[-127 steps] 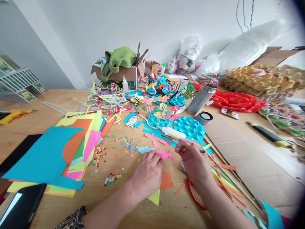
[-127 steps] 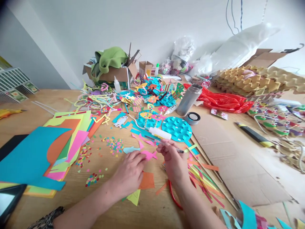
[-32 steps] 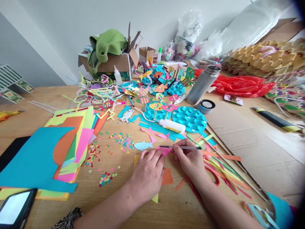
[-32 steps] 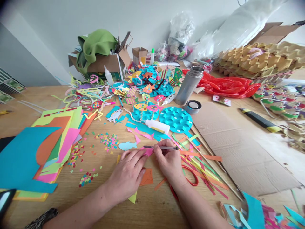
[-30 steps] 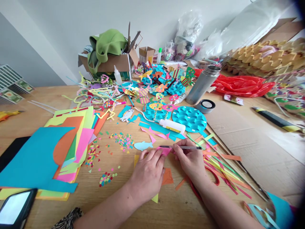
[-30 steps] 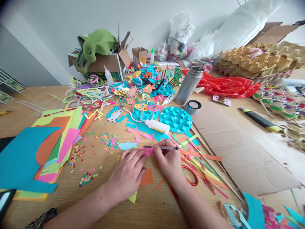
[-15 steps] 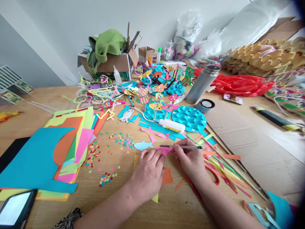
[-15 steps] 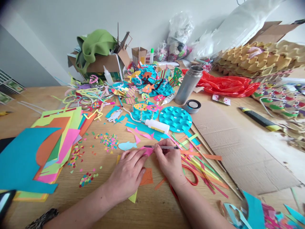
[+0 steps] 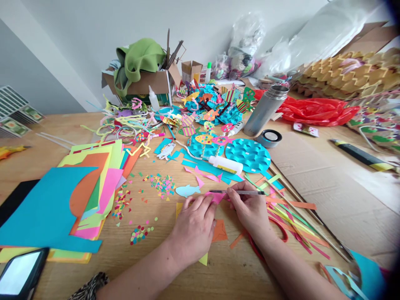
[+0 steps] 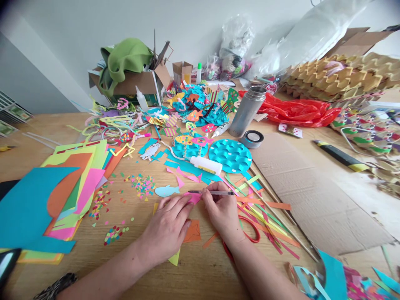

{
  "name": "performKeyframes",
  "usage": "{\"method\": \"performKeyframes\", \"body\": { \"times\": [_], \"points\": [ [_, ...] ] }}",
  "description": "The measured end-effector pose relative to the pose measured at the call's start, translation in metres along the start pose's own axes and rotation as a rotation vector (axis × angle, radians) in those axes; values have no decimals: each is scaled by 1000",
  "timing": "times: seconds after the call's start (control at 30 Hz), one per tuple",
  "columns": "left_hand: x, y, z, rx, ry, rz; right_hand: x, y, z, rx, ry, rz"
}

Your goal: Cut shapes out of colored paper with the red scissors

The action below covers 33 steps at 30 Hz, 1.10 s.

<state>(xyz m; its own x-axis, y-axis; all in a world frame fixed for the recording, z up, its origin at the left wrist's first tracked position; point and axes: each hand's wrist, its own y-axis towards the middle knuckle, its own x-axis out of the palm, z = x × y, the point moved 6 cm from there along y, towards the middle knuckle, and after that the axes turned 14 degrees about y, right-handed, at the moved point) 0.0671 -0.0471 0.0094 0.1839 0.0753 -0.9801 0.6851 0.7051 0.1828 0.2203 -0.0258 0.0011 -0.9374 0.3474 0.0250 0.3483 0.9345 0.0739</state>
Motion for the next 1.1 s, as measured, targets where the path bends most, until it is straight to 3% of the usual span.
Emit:
{"method": "performKeyframes", "body": {
  "times": [1.1],
  "points": [
    [1,0,0,8,12,2,-1,-1,1,27,-17,11]
  ]
}}
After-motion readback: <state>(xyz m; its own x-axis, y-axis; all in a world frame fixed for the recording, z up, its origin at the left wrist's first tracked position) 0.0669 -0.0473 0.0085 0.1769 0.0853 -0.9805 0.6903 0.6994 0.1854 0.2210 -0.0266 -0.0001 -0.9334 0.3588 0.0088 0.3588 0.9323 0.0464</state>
